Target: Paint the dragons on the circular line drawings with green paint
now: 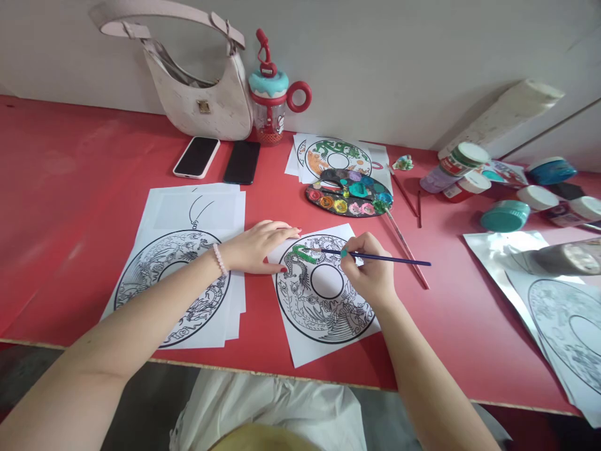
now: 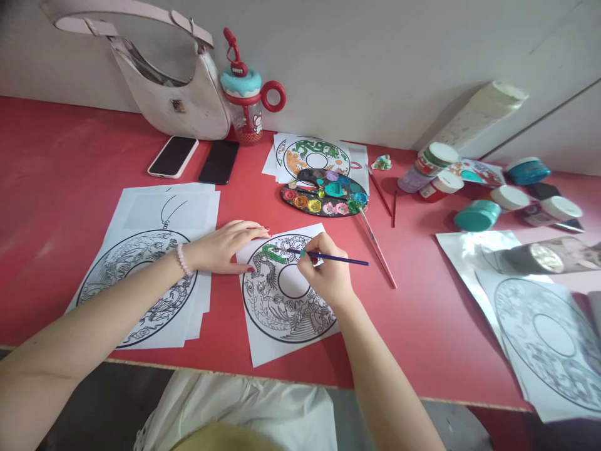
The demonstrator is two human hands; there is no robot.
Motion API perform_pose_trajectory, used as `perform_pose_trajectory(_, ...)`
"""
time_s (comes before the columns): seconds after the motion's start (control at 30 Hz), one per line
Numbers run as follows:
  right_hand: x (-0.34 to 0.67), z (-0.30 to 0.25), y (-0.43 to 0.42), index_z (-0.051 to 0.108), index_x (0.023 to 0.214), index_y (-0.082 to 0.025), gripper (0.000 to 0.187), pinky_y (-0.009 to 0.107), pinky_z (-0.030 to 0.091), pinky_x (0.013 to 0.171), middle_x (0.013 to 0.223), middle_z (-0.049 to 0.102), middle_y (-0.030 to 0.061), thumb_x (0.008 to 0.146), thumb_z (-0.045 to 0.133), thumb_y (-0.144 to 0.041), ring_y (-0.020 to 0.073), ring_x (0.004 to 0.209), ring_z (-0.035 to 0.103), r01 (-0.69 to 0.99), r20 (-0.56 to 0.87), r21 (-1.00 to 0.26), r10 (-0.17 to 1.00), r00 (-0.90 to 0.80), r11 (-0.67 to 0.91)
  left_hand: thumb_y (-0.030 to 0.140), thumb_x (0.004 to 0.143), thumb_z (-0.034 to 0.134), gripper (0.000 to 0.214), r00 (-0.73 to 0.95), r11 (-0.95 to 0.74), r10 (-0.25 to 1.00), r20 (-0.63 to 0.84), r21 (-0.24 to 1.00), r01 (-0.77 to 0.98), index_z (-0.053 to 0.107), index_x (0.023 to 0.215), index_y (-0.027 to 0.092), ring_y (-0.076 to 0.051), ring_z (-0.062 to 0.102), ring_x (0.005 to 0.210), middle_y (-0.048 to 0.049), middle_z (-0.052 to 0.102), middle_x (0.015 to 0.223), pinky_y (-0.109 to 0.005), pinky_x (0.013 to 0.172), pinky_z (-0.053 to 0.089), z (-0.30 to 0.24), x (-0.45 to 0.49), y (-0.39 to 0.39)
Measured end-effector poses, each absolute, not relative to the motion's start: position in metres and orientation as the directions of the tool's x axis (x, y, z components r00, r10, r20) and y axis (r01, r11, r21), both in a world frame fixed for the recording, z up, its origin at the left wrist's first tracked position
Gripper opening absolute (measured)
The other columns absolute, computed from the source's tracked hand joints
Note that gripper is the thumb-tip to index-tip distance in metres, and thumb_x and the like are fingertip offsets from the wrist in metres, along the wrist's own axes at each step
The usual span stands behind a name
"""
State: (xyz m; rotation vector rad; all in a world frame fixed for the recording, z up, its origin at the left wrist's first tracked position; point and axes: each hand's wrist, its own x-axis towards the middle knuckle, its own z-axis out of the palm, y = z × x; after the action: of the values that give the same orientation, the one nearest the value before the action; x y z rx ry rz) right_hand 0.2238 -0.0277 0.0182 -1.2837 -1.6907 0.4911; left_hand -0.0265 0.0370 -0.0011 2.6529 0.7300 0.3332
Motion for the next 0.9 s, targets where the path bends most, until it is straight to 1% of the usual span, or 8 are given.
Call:
perform_pose_trajectory(0.27,0.2232,0.0194,-0.0287,0.042,0.068,-0.022,0.017,0.021,0.036,0.046,0.057,0.049,-0.0054,0.064,0.048,-0.007,0.0081,0.048,0.043,0.535,0.447,-0.737,0.892,-0.075,0.414,0.059,0.083,0.058,0.073,0.84,-0.801,0.528,0.126,0.403,0.443,0.037,0.138,0.016,-0.029,0.04,0.128,-0.0145,0.045,0.138,-0.043,0.107,0.032,-0.001,-0.0264,0.037)
perform_pose_trajectory(0.57,0.2238,0.0194,-0.028,0.043,0.068,-0.022,0.015,0.022,0.038,0.047,0.056,0.05,-0.0051,0.066,0.05,-0.009,0.0087,0.048,0.044,0.551,0.452,-0.739,0.892,-0.022,0.388,0.058,0.085,0.057,0.071,0.842,-0.807,0.522,0.135,0.399,0.436,0.038,0.137,0.014,-0.029,0.039,0.128,-0.0159,0.046,0.138,-0.043,0.106,0.032,-0.0001,-0.0275,0.0366)
perform_pose_trajectory(0.77,0.2242,0.0199,-0.0283,0.042,0.068,-0.022,0.015,0.022,0.036,0.046,0.057,0.05,-0.005,0.066,0.05,-0.009,0.0086,0.048,0.043,0.562,0.434,-0.736,0.9,-0.035,0.377,0.057,0.085,0.057,0.071,0.842,-0.812,0.52,0.141,0.389,0.436,0.036,0.139,0.015,-0.029,0.039,0.128,-0.0151,0.045,0.138,-0.043,0.106,0.032,-0.0015,-0.0281,0.0375)
perform_pose_trajectory(0.9,0.2242,0.019,-0.0287,0.042,0.068,-0.022,0.017,0.022,0.036,0.047,0.057,0.049,-0.0053,0.065,0.048,-0.007,0.0082,0.048,0.042,0.532,0.445,-0.742,0.893,-0.068,0.409,0.057,0.085,0.057,0.072,0.844,-0.815,0.516,0.149,0.39,0.429,0.036,0.139,0.015,-0.029,0.039,0.129,-0.0155,0.045,0.138,-0.043,0.107,0.031,-0.0015,-0.0275,0.0371)
